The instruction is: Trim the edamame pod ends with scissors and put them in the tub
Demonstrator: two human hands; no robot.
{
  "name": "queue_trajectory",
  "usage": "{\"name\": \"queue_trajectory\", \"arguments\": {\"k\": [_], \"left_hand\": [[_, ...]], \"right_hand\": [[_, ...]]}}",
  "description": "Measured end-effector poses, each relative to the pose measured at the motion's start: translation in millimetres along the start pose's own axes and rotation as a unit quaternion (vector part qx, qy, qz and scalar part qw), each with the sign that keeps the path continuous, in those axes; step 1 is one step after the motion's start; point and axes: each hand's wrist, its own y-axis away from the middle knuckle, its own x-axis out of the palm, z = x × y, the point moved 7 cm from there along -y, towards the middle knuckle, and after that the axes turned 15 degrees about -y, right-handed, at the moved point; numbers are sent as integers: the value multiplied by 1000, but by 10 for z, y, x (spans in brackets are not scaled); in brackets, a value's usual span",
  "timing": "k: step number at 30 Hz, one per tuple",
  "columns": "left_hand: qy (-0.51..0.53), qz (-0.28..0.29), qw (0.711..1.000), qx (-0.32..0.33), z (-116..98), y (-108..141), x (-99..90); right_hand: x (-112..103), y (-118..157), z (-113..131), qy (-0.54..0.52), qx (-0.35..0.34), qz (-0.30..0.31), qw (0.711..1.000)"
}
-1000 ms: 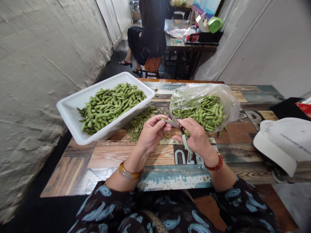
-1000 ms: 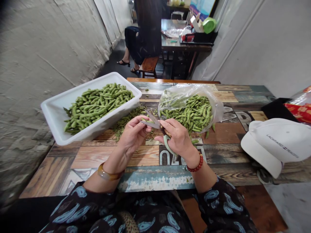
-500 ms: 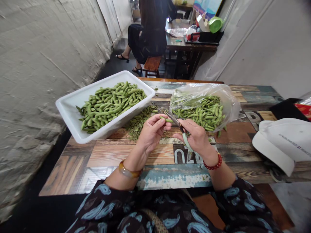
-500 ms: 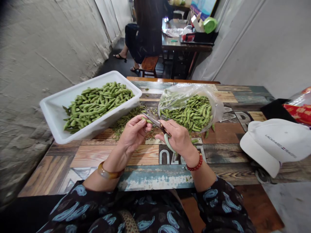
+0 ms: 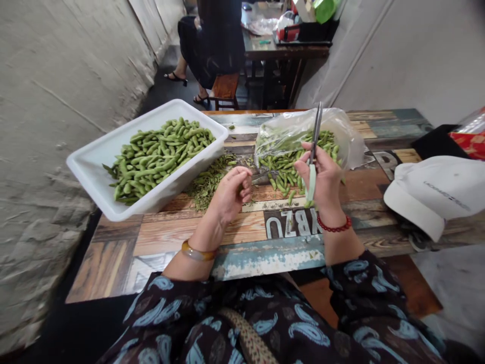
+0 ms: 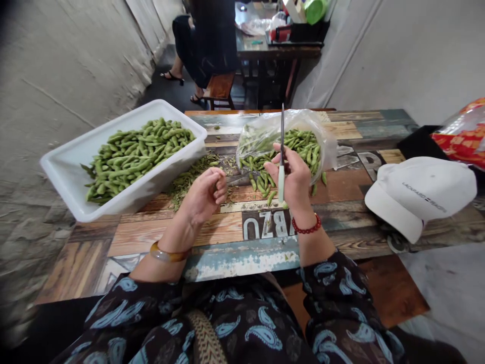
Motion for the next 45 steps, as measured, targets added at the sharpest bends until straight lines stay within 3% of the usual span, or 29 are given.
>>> {"name": "queue_trajectory", "arguments": {"k": [2, 4, 7, 10, 14, 16, 19, 21, 23, 24, 26, 29, 31, 35, 40, 45], "left_hand": [[-130, -30, 991, 24, 49, -50, -30], [-273, -52, 958, 76, 61, -110, -19], [-450, -36, 882, 137, 97, -203, 111], [-603, -5, 784, 150, 146, -270, 276], [-724, 7, 676, 139, 158, -289, 435], [-753, 7, 643, 140, 140, -271, 471], [-773, 3, 619, 138, 108, -232, 451], [-768, 4, 625, 137, 99, -208, 413], [-737, 5, 660, 142, 91, -191, 369], [-706, 5, 694, 144, 86, -187, 346], [-597, 4, 791, 135, 72, -185, 279], [-336, 0, 939, 67, 83, -174, 153], [-170, 9, 985, 14, 100, -136, 116], [-4, 38, 999, -34, 74, -33, 134], [53, 41, 997, -40, 67, 28, 126], [70, 54, 996, -29, 51, 47, 138]], "right_hand": [[7, -3, -43, -17, 13, -3, 1000], [46, -4, -55, -25, 16, 4, 1000], [112, -2, -19, -38, 1, 22, 999], [146, 0, 30, -55, -24, 34, 998], [142, -10, 45, -57, -40, 31, 997], [141, -17, 44, -50, -38, 33, 997], [146, -18, 52, -44, -33, 40, 998], [148, -16, 71, -46, -36, 42, 997], [149, -13, 86, -49, -40, 42, 997], [150, -12, 88, -50, -40, 42, 997], [150, -10, 80, -53, -34, 41, 997], [150, 3, 50, -65, -19, 39, 997], [160, 18, 27, -73, -9, 41, 996], [227, 57, 16, -74, -3, 72, 995], [331, 107, 65, -60, 0, 131, 990], [374, 139, 79, -53, 1, 152, 987]]}}
